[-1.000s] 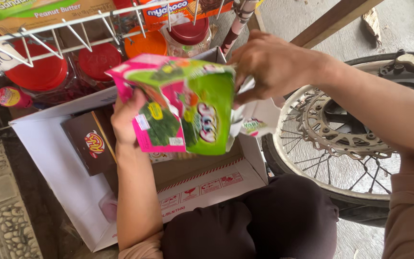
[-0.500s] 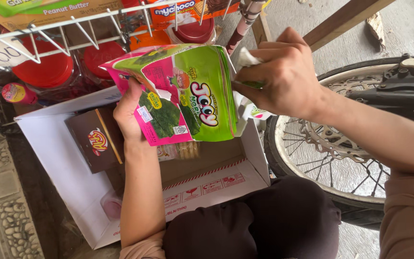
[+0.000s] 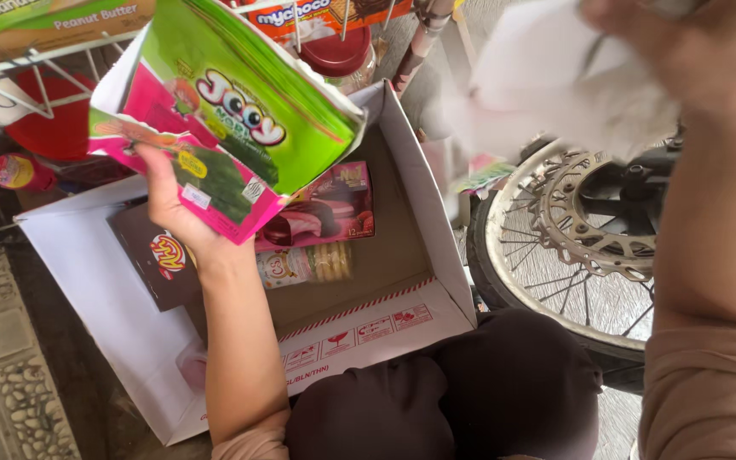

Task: The person unpacks various snack items from a cardboard box, including gummy candies, chocolate cookies, and marshmallow pies. They remove plastic wrapping, open boxes, and place the items onto nearby wire shelves.

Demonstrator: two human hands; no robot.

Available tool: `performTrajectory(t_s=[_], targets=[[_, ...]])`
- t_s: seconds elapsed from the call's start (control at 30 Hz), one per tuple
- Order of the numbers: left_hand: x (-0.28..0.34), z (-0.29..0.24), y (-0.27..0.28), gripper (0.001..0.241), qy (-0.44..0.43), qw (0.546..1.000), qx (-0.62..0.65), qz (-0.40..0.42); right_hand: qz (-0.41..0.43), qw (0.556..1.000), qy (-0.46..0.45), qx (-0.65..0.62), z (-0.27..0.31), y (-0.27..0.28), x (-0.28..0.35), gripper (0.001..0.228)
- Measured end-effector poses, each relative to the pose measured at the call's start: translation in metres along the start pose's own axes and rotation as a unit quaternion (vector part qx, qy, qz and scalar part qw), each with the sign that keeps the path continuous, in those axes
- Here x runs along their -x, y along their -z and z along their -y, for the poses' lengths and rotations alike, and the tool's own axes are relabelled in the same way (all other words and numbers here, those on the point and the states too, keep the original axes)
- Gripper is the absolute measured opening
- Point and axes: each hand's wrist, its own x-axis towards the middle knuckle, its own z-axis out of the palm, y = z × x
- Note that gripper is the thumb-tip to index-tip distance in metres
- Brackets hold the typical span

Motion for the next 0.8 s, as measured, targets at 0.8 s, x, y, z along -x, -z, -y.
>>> performTrajectory(t_s=[0.8], targets=[[0.022, 0.036, -0.07, 0.052, 0.18, 0.977, 0.069, -0.087, 0.061, 0.983, 0.156, -0.073, 0.04, -0.047, 0.02, 0.018]])
